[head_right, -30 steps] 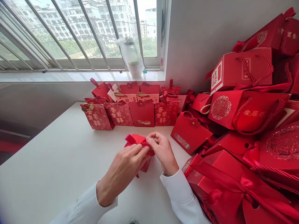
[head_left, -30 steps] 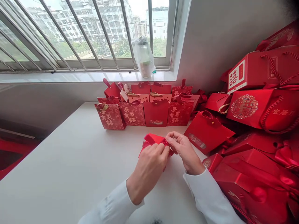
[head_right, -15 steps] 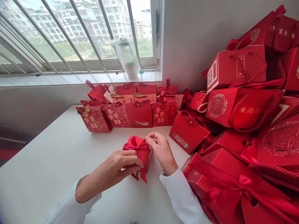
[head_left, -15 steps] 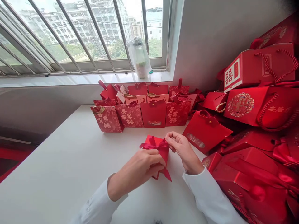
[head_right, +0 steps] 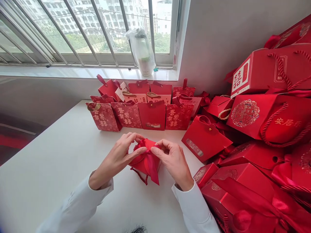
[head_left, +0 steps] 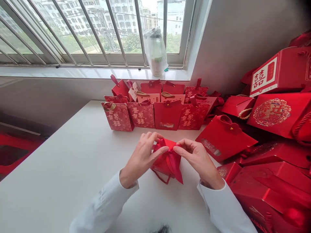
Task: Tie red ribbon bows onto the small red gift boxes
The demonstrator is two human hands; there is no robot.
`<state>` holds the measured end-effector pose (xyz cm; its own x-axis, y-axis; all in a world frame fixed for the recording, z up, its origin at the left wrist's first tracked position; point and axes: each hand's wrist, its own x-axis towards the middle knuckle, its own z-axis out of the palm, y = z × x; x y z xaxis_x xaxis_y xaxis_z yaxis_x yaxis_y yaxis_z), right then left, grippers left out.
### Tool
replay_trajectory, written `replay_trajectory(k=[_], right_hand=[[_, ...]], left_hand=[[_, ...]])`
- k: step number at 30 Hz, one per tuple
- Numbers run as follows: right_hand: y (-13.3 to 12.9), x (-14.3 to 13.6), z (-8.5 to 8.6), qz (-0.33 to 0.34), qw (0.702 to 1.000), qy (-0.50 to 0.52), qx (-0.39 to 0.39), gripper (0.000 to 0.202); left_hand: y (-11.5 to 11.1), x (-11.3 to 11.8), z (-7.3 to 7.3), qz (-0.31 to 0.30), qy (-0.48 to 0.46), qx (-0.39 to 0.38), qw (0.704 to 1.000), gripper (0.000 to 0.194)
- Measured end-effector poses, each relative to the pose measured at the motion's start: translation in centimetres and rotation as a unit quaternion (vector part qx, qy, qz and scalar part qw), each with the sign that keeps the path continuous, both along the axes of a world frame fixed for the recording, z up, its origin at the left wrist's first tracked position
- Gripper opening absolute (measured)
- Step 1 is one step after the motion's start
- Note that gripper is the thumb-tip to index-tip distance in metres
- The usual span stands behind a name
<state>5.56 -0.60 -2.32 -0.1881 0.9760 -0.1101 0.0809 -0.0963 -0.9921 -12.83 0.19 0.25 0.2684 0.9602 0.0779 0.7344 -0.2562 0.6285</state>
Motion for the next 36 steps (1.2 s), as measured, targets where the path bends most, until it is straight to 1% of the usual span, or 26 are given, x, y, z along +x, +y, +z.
replay_trajectory(k=[2,5,9,14,17,19,21,24,26,27,29,32,34,36], right_hand=[[0.0,0.0,0.1,-0.005,1.0,0.015,-0.01,0.024],[0.0,0.0,0.1,-0.015,0.999,0.026,-0.029,0.023],[0.1,-0.2,0.2,-0.037,0.998,0.035,-0.034,0.019],[0.3,-0.8,-0.2,-0.071,0.993,0.088,-0.043,0.018],[0.4,-0.9,-0.5,-0.077,0.985,0.139,-0.073,0.019],[0.4,-0.9,-0.6,-0.078,0.981,0.155,-0.084,0.02],[0.4,-0.9,-0.5,-0.071,0.987,0.127,-0.071,0.021],[0.2,-0.7,-0.4,-0.057,0.998,0.006,0.002,0.024],[0.1,-0.7,-0.5,-0.058,0.995,-0.065,0.048,0.026],[0.1,-0.7,-0.6,-0.061,0.993,-0.084,0.061,0.026],[0.1,-0.8,-0.9,-0.069,0.99,-0.093,0.075,0.025],[0.2,-1.0,-1.1,-0.092,0.987,-0.097,0.089,0.025],[0.1,-1.3,-1.1,-0.115,0.98,-0.123,0.106,0.024],[0.1,-1.5,-1.1,-0.135,0.969,-0.158,0.13,0.022]], left_hand=[[-0.2,0.1,0.1,-0.007,-0.008,-0.018,1.0,0.027],[-0.7,-0.1,0.7,-0.008,-0.005,-0.049,0.999,0.023],[-1.1,-0.3,1.3,-0.017,0.01,-0.054,0.998,0.019],[-1.2,-0.1,1.5,-0.017,-0.021,-0.081,0.996,0.01],[-1.3,0.0,1.6,-0.013,-0.04,-0.097,0.994,0.014],[-1.3,0.0,1.5,-0.016,-0.043,-0.107,0.993,0.018],[-1.3,0.1,1.4,-0.016,-0.045,-0.111,0.993,0.022],[-1.3,0.2,1.3,-0.02,-0.049,-0.115,0.992,0.028],[-1.3,0.2,1.2,-0.026,-0.049,-0.116,0.992,0.031],[-1.3,0.2,1.2,-0.029,-0.048,-0.117,0.992,0.032],[-1.3,0.2,1.2,-0.034,-0.047,-0.117,0.991,0.031],[-1.3,0.2,1.3,-0.04,-0.047,-0.119,0.991,0.018],[-1.1,0.2,1.2,-0.036,-0.046,-0.125,0.99,0.011],[-0.9,0.1,1.1,-0.035,-0.053,-0.139,0.988,0.014]])
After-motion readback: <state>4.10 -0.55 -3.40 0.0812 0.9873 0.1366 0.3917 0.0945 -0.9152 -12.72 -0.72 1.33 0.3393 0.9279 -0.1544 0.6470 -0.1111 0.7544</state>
